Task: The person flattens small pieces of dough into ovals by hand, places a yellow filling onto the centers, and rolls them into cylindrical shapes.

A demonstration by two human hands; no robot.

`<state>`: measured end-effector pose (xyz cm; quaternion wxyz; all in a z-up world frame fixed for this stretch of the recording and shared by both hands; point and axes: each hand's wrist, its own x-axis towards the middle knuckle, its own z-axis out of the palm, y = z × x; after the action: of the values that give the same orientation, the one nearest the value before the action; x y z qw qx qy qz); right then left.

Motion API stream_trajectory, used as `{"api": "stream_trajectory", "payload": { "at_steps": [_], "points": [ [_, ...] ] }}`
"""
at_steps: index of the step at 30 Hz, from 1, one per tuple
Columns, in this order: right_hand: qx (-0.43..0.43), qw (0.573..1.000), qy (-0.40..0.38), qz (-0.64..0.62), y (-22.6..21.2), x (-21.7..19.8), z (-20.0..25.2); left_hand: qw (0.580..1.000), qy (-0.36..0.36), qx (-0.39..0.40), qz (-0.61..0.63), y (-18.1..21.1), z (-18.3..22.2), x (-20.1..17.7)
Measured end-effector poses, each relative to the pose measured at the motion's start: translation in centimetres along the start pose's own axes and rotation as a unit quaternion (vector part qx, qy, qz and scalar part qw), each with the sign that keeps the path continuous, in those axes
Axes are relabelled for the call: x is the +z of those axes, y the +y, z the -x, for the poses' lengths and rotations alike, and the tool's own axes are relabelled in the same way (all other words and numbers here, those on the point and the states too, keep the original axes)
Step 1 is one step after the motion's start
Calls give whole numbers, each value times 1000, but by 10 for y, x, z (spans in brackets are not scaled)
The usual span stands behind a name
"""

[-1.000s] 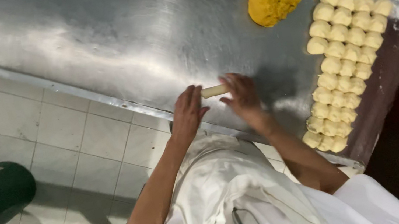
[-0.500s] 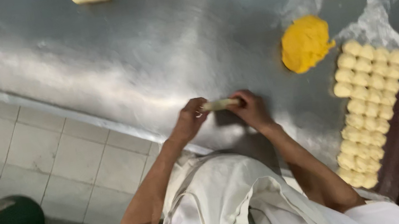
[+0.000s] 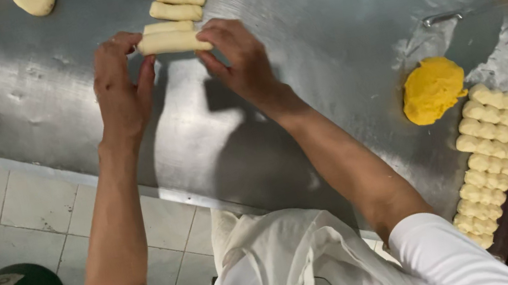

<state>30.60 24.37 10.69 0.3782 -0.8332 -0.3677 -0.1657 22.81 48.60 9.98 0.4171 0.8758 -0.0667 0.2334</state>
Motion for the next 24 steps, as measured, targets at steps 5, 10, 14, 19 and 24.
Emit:
{"api": "stream_trajectory", "payload": {
  "at_steps": [5, 10, 14, 19, 24],
  "points": [
    [89, 989, -79, 91, 50, 26, 33, 994, -37, -82, -64, -42, -18, 21],
    [313, 926, -213, 14, 71, -51, 143, 989, -101, -97, -42, -89, -29, 63],
    [394, 912, -112, 25, 37, -109, 235, 969, -155, -187, 49, -109, -35, 78],
    [575, 817, -2, 38, -11, -124, 324, 954, -167, -226, 105, -122, -42, 76],
    [554, 828, 70, 54, -31, -115, 392, 963, -39, 38, -265, -109, -27, 74]
  ]
}}
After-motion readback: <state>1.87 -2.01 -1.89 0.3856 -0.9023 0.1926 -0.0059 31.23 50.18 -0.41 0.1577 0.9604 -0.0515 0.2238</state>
